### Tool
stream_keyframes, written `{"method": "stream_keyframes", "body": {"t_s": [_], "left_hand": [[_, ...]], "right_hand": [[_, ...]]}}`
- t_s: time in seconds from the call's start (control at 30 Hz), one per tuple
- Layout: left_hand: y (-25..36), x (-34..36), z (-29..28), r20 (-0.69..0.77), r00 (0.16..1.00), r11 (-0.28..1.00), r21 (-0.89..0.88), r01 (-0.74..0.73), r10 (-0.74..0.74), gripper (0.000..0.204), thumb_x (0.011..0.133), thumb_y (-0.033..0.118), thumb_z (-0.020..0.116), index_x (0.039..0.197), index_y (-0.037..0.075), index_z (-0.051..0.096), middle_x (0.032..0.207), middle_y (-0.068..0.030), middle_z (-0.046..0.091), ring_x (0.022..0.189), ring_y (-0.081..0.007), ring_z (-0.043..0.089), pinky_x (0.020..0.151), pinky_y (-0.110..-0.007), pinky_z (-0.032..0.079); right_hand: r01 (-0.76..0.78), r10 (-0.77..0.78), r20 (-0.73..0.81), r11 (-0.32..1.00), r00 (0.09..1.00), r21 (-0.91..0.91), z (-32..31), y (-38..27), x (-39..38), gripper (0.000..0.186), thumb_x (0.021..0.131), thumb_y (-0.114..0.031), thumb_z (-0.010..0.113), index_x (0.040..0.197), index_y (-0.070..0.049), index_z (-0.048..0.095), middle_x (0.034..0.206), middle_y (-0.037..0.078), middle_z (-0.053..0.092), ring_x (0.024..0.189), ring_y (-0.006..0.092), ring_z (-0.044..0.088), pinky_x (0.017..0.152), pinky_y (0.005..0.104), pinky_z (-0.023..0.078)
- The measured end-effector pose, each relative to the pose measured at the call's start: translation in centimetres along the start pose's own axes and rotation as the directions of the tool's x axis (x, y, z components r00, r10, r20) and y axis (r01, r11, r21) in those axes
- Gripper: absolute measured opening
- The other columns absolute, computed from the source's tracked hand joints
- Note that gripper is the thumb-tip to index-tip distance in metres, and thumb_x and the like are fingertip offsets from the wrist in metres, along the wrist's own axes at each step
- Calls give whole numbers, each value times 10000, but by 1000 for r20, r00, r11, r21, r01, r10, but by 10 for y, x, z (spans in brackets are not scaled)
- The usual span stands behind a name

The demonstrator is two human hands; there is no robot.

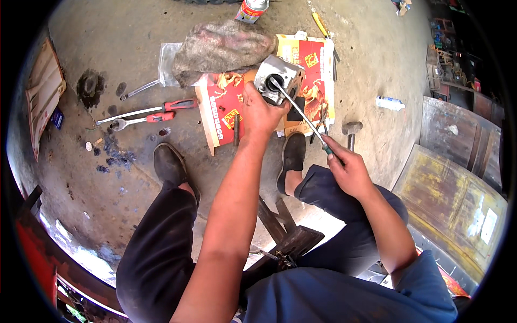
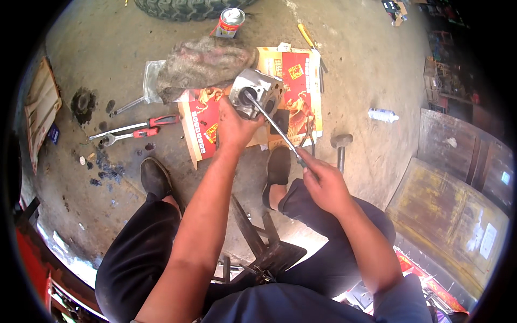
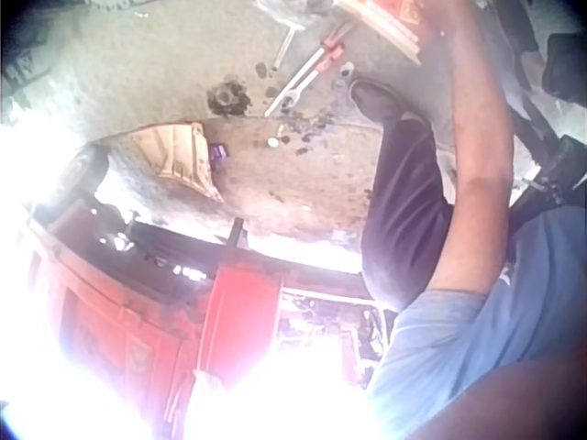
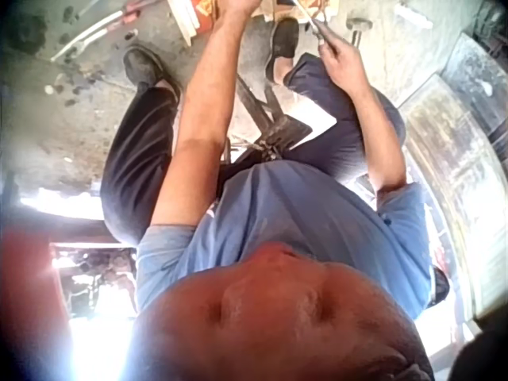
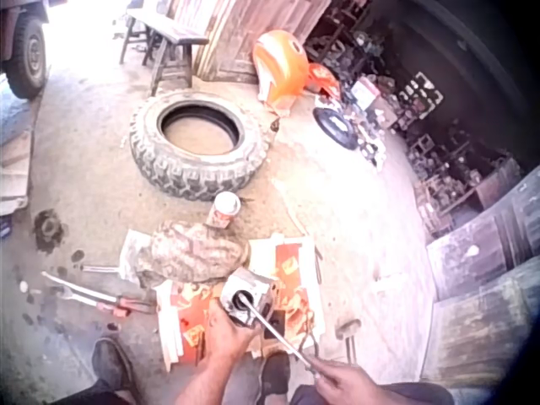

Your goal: The person wipes a metal gasket with a cloth, places a new gasket onto a motorcycle engine block, and cleans the interior of an engine cylinder using a screwdriver and a spray can.

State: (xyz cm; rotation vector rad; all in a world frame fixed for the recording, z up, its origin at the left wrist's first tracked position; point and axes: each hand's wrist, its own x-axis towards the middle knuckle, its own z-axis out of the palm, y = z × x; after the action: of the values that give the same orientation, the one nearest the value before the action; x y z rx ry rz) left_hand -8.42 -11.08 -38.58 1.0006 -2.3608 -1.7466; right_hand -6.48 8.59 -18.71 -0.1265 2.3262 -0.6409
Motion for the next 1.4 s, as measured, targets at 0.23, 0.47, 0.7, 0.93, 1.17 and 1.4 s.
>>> {"method": "stream_keyframes", "body": {"t_s": [0.23, 0.47, 0.7, 0.93, 1.17, 1.4], "left_hand": [[5, -1, -2, 52, 997, 998, -40, 51, -49, 845, 611, 279, 950, 1164, -4, 377, 1170, -249, 543, 1117, -434, 573, 954, -488, 501], [8, -2, 2, 11, 1000, 1000, -24, 17, -16, 791, 619, 293, 955, 1129, -23, 440, 1125, -232, 568, 1108, -386, 575, 946, -450, 486], [7, -4, 3, -22, 999, 999, -19, -35, 34, 792, 621, 270, 954, 1140, -25, 433, 1120, -233, 566, 1092, -389, 575, 946, -457, 482], [2, -1, 3, -8, 1000, 997, -67, -29, 29, 793, 621, 251, 952, 1147, -26, 429, 1118, -234, 567, 1079, -389, 577, 941, -463, 484], [0, -2, 5, -30, 996, 996, -23, -87, 87, 777, 637, 263, 935, 1164, -17, 436, 1143, -236, 575, 1118, -410, 577, 955, -463, 492], [2, -4, 6, -8, 997, 997, -17, -79, 79, 801, 635, 267, 941, 1170, -6, 412, 1168, -234, 552, 1118, -411, 579, 956, -464, 499]], "right_hand": [[32, -34, -22, 994, 999, -101, -3, -25, -8, 492, 962, -28, 555, 1450, -92, 568, 870, 177, 631, 740, 238, 610, 766, 331, 515], [-71, 71, -31, 997, 997, -9, -3, -30, -20, 478, 975, -10, 543, 1449, -74, 564, 904, 149, 636, 739, 181, 587, 761, 300, 505], [-38, 35, -43, 997, 998, -74, -3, -20, -12, 473, 973, -27, 561, 1441, -93, 581, 866, 145, 622, 730, 171, 596, 732, 298, 503], [183, -210, -50, 926, 976, -330, -17, -4, 5, 511, 932, -46, 592, 1427, -172, 604, 881, 154, 647, 748, 304, 646, 738, 364, 534], [155, -260, -15, 620, 965, -769, -38, -52, -11, 518, 899, -113, 666, 1400, -239, 623, 861, 95, 591, 780, 297, 660, 693, 428, 555], [265, -375, 166, 229, 912, -937, -67, -123, -9, 552, 788, -84, 679, 1333, -172, 655, 847, 85, 589, 769, 274, 656, 675, 410, 558]]}}
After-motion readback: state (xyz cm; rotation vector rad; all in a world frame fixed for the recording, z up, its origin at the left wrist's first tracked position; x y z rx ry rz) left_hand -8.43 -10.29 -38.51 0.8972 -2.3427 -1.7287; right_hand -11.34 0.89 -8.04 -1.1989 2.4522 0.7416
